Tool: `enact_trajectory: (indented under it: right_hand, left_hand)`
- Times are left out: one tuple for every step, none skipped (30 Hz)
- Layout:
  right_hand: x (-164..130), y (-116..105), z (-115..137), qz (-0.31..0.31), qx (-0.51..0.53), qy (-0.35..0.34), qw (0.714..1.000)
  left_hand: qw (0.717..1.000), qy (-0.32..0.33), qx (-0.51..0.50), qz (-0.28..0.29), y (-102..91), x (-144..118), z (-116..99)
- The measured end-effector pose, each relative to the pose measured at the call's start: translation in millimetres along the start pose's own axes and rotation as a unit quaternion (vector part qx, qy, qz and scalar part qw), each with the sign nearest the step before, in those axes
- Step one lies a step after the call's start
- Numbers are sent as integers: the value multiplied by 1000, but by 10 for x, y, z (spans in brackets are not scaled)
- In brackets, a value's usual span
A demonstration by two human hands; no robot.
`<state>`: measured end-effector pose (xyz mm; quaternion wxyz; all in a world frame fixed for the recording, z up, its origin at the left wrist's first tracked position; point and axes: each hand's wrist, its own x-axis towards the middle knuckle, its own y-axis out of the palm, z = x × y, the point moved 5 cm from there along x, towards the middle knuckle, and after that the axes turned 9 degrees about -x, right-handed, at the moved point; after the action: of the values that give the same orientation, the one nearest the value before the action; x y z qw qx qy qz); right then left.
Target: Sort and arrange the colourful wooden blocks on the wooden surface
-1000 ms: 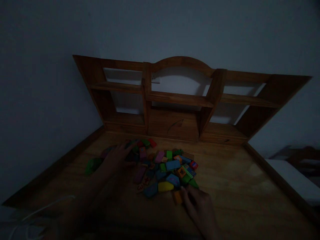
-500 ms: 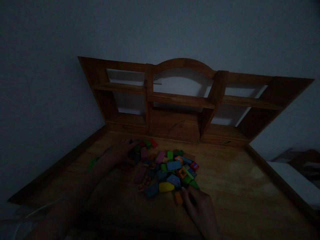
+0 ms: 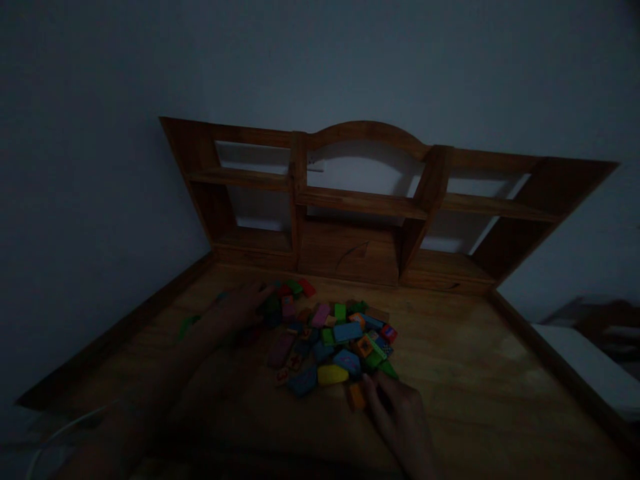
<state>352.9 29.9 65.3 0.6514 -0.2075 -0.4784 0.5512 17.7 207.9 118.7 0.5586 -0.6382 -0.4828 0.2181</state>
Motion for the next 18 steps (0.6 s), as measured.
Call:
enact_trajectory:
  right_hand:
    - [0,-2,3,0,1,-2,1000]
    - [0,-5,5,-2,4,-4,1000]
    - [0,-7,7,0,7,-6,1000]
    - [0,-8,7,1,9,-7,1000]
    - [0,-11,6,2,10,-7,1000]
    - [-1,-12,5,3,11,-7,1000]
    - [-2,-13,2,4,11,-6,1000]
    - [-4,-13,0,6,10,-4,1000]
    - [-6,-12,0,7,10,-3,1000]
    - [-8,-12,0,8,10,-3,1000]
    - [-9,-9,1,10,11,-3,1000]
    - [-9,-7,3,11,11,-3,1000]
    - [-7,-7,6,11,11,-4,1000]
    - [-4,-8,10,9,12,-5,1000]
    - [0,-9,13,7,13,-5,1000]
    - [5,-11,16,5,13,-6,1000]
    - [8,-13,19,3,14,-7,1000]
    - [10,-15,21,1,15,-7,1000]
  left_hand:
    - [1000,5,14,22,45,-2,-6]
    - [999,6,28,40,88,-3,-7]
    - [998,3,40,52,127,-5,-4]
    - [997,-2,49,56,158,-6,2]
    - [997,-5,55,57,186,-7,8]
    - [997,-7,58,58,210,-9,14]
    - [997,-8,58,58,230,-10,19]
    - [997,-8,57,57,244,-11,25]
    - [997,-9,53,56,253,-13,32]
    - [997,-10,48,55,257,-15,40]
    - [998,-10,42,54,257,-17,46]
    - [998,-11,34,52,252,-19,52]
    - [998,-10,26,50,245,-21,57]
    - [999,-9,16,46,236,-23,62]
    - [999,-8,6,43,228,-24,69]
    - [999,-7,-4,39,220,-23,79]
    - [999,-6,-13,36,214,-20,91]
    - [999,-7,-23,32,208,-13,103]
